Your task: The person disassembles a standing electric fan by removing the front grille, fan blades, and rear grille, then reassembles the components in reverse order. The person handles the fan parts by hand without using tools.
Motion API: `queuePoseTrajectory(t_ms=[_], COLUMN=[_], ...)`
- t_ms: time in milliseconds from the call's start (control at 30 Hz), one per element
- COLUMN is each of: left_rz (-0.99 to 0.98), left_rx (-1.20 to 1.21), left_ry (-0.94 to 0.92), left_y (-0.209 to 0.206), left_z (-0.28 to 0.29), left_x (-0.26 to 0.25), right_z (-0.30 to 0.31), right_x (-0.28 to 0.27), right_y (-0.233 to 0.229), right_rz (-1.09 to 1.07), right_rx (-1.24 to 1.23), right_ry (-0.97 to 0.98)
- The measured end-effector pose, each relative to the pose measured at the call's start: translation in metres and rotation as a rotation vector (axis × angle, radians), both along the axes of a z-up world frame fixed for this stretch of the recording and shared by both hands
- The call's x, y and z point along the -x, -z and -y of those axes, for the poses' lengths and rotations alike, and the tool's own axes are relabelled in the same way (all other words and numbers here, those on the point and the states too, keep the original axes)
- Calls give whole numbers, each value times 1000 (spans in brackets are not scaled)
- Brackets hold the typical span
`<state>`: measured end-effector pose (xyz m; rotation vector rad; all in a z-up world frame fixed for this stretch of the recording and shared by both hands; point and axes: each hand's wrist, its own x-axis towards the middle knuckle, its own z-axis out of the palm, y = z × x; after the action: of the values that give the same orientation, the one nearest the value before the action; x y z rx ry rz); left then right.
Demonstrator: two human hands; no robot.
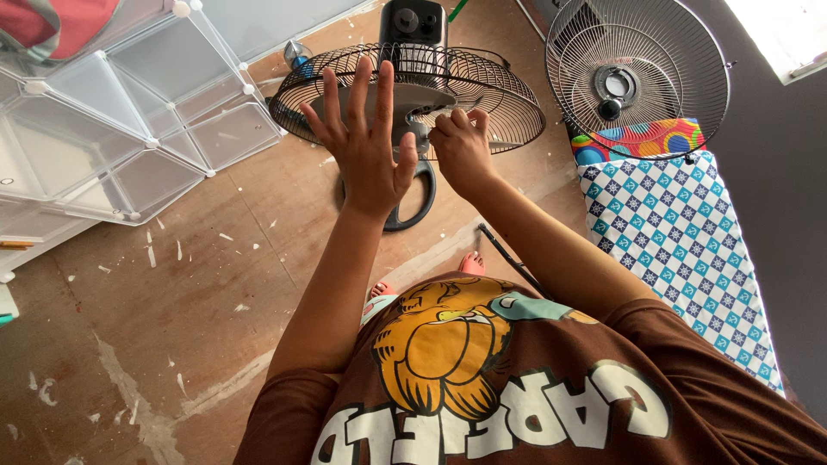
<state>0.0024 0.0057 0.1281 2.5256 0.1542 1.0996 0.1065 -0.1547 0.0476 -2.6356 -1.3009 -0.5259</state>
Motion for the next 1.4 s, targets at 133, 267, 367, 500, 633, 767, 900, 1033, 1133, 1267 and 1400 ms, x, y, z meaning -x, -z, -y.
queuePoseTrajectory(t_ms=[133,267,367,500,633,767,900,1033,1133,1267,1400], left_rz=[-55,-60,-79,-52,-53,-25,-19,-25,-30,-88,-30], left_rx=[24,55,32,30,60,68,38,65,67,64,33], left_ry=[145,346,371,404,420,433,416,425,390,310,219], left_y=[-21,-43,-54,-60,-61,-61,-59,-56,-54,-46,-23], left_z=[-21,-46,-52,-53,-53,-57,-58,-55,-52,-48,-46], left_x=[5,12,15,15,13,7,4,5,5,7,19], right_z=[3,4,1,2,6,6,10,16,21,24,26], right_x=[-5,-7,-6,-7,-3,15,33,40,43,46,49], right_y=[-2,-3,-3,-4,-6,-3,1,2,3,4,6], right_rz=[2,6,14,29,-9,-44,-82,-97,-95,-104,-98], right_rx=[-28,4,-17,-39,-40,-44,-73,-86,-87,-104,-98], right_ry=[-32,-52,-64,-104,-116,-102,-104,-122,-128,-121,-100])
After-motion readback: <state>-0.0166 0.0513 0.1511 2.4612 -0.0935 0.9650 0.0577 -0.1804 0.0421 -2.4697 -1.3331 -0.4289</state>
